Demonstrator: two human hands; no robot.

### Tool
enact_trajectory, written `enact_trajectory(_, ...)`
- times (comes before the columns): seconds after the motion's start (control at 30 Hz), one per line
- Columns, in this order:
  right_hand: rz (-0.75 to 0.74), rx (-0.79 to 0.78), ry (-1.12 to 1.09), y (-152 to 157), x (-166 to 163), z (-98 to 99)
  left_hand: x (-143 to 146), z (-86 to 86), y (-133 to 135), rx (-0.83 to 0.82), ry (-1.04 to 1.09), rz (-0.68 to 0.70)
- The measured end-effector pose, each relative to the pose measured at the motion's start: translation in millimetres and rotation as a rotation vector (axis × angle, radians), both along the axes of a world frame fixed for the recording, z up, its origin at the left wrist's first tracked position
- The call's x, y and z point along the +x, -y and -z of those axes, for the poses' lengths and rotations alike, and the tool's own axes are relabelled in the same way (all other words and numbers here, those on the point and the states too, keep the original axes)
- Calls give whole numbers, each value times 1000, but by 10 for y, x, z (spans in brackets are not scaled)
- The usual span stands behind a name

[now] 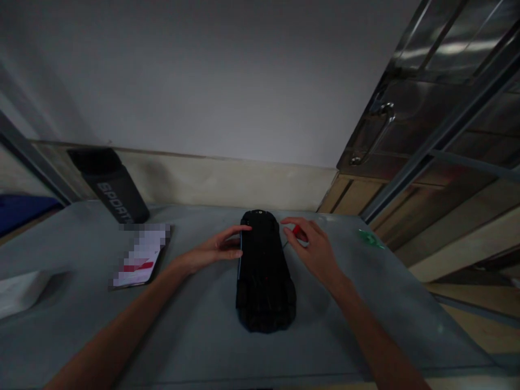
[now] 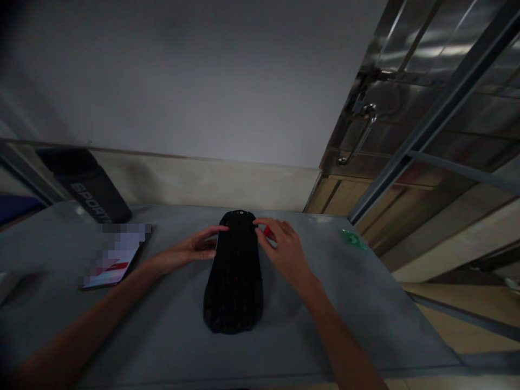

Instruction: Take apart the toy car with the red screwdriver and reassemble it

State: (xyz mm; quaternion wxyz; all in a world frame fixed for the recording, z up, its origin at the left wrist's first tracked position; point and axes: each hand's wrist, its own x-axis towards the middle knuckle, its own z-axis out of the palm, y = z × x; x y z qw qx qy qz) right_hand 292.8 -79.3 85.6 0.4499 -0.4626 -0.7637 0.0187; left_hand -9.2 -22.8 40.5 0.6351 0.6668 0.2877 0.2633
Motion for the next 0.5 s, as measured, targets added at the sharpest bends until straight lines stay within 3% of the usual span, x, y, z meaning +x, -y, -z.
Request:
enact_trajectory(0.27,58,-49,-308,-27,-19,1,7,88,-29,-27,-5,-69)
enact_trajectory(0.5,-194,-243,-244,4,-336,49,17,137,-59,-7,35,-57)
